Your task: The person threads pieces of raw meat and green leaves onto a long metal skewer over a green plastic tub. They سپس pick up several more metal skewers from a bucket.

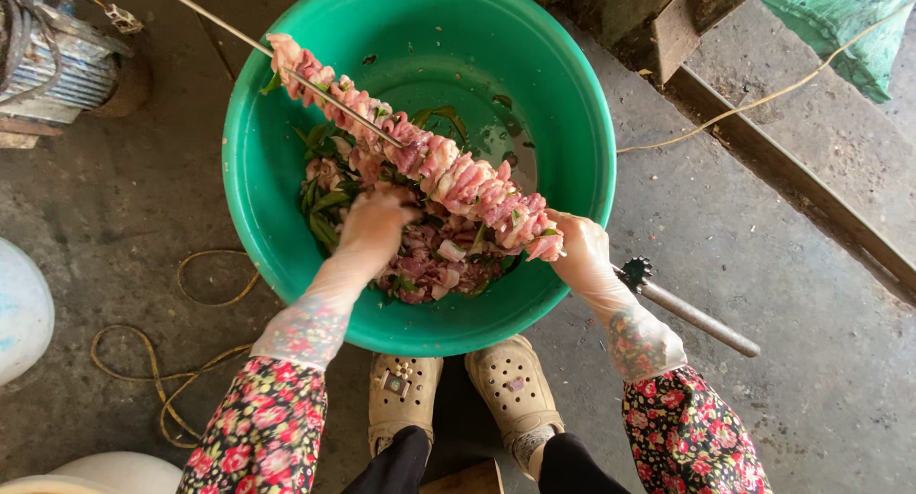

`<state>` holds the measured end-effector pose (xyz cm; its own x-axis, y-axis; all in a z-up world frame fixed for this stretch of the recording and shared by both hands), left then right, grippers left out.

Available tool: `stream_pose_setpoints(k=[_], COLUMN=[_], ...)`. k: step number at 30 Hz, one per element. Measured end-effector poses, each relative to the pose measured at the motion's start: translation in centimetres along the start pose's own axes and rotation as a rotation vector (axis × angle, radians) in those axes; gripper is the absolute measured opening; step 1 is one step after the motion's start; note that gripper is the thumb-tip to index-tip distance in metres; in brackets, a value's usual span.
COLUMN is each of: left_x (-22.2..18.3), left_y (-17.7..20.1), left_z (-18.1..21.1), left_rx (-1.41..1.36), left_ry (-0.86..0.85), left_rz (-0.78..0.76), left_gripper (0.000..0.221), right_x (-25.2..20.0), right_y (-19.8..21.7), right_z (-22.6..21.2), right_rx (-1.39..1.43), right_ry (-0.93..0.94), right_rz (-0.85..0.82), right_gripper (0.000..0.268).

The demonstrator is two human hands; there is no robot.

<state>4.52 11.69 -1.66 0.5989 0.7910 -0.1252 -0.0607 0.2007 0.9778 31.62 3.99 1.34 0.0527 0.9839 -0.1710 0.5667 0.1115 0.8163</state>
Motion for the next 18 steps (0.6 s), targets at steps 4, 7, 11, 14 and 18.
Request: stream_pose_setpoints(k=[4,7,11,14,18], left_x=[-0.3,-0.4,-0.8,0.0,0.5], left_y=[-5.2,-5.1,-2.6,-5.3,-6.2], left_z=[-2.4,-4.4,-4.1,-2.1,-1.5], left_rx=[-0.105,-0.188,-0.307,-0.179,-0.139], left_ry=[0.161,0.271,0.278,0.201,0.172], left_rz=[-0.096,-0.124,-0.089,-0.185,-0.075], left_gripper=[0.023,0.024,0.021,0.020,0.022], right_x=[-0.2,-0.1,-0.1,-0.1,0.0], right_y=[0.0,0.0,0.1,0.4,0.8], right_z=[0.2,0.2,0.0,-0.7,-1.1], right_rx=[0.004,-0.021,0.009,0.015,-0.008], right_ry=[0.068,0.104,0.060,0.047,0.080], right_rz=[0.032,0.057,0.025,0.011,0.030], right_gripper=[0.047,0.051,0.043,0.041,0.050])
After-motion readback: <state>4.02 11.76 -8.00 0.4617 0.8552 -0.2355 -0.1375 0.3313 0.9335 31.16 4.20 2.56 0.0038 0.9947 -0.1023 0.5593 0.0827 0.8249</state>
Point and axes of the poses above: each hand's wrist, its own x-axis towards the middle knuckle, its own y-axis out of the back of the hand, z = x × y, the point moved 9 cm from there along x, towards the middle knuckle
